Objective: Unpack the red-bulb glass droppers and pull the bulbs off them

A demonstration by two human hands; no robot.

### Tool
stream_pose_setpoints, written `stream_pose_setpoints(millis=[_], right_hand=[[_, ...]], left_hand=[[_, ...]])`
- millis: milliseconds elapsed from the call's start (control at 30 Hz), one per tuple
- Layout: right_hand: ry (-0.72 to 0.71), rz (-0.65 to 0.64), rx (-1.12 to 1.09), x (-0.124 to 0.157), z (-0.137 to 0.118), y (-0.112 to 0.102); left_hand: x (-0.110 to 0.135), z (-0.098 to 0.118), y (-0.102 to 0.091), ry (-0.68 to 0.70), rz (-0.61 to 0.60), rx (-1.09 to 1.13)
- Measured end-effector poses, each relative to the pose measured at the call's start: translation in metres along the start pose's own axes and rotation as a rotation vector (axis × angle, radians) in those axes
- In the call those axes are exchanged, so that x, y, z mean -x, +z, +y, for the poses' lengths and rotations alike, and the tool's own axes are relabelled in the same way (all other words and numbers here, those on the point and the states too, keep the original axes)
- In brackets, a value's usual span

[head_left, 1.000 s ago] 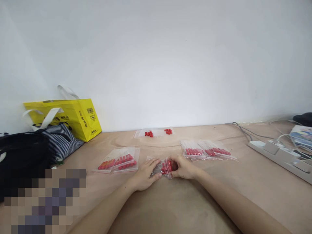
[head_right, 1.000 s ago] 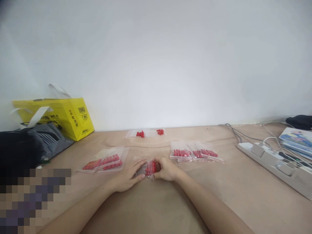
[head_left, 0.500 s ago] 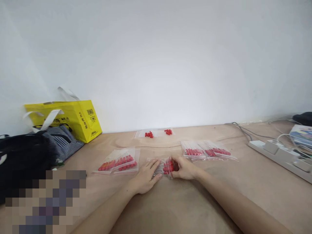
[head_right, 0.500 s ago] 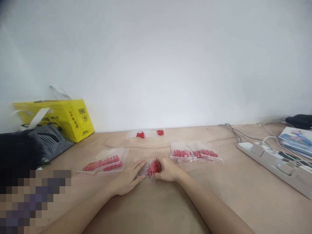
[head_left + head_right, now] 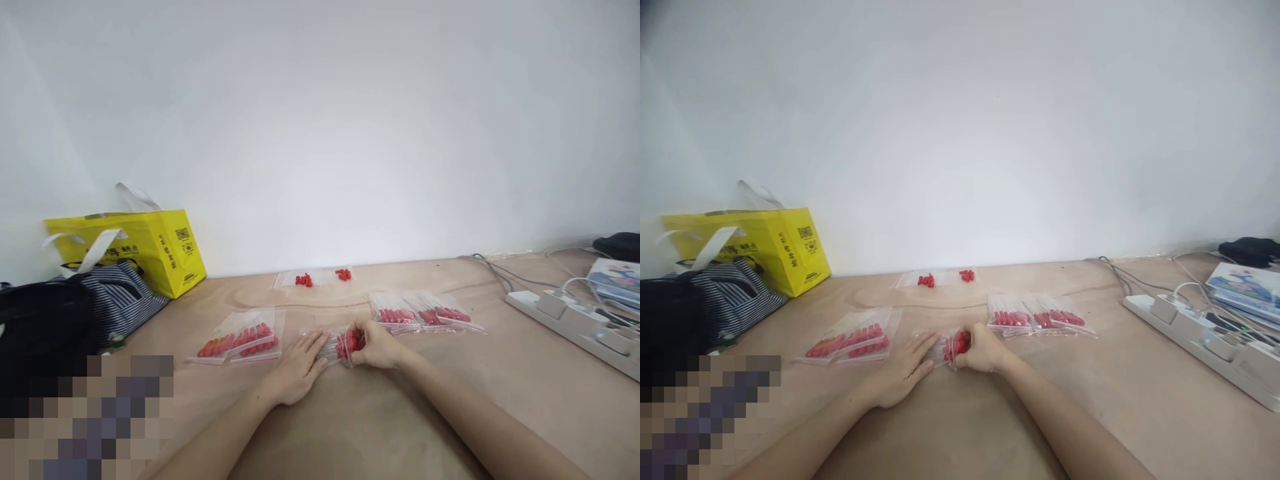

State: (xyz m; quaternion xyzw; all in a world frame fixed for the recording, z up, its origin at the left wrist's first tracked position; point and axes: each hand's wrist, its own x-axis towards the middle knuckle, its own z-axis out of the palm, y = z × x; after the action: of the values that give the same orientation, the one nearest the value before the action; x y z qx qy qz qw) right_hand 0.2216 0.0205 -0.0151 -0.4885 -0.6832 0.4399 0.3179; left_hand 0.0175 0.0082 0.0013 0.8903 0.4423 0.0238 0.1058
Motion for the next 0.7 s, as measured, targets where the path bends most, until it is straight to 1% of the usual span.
stream_pose_setpoints(millis=[100, 233, 400, 500, 600, 700], right_hand=[[0.051, -0.01, -0.086, 0.002, -0.003, -0.003], [0.116, -0.042, -0.194, 0.005, -0.002, -0.009], [0.074, -0.041, -0.344, 0.006, 0.004, -0.01], [0.048, 0.003, -0.333, 0.005, 0.005, -0.004], [0.055, 0.054, -0.297, 0.003, 0.006, 0.002], [0.068, 0.089, -0.313, 0.003, 0.005, 0.004]], left_hand=[[0.0, 0.001, -0.001, 0.0, 0.02, 0.021], [0.0, 0.0, -0.001, 0.005, 0.018, 0.032], [-0.001, -0.002, 0.0, -0.004, 0.006, 0.019], [-0.001, -0.001, 0.0, -0.002, -0.007, 0.009], [-0.001, -0.001, 0.0, -0.001, -0.011, 0.004], [-0.001, -0.002, 0.001, -0.002, 0.001, 0.003]])
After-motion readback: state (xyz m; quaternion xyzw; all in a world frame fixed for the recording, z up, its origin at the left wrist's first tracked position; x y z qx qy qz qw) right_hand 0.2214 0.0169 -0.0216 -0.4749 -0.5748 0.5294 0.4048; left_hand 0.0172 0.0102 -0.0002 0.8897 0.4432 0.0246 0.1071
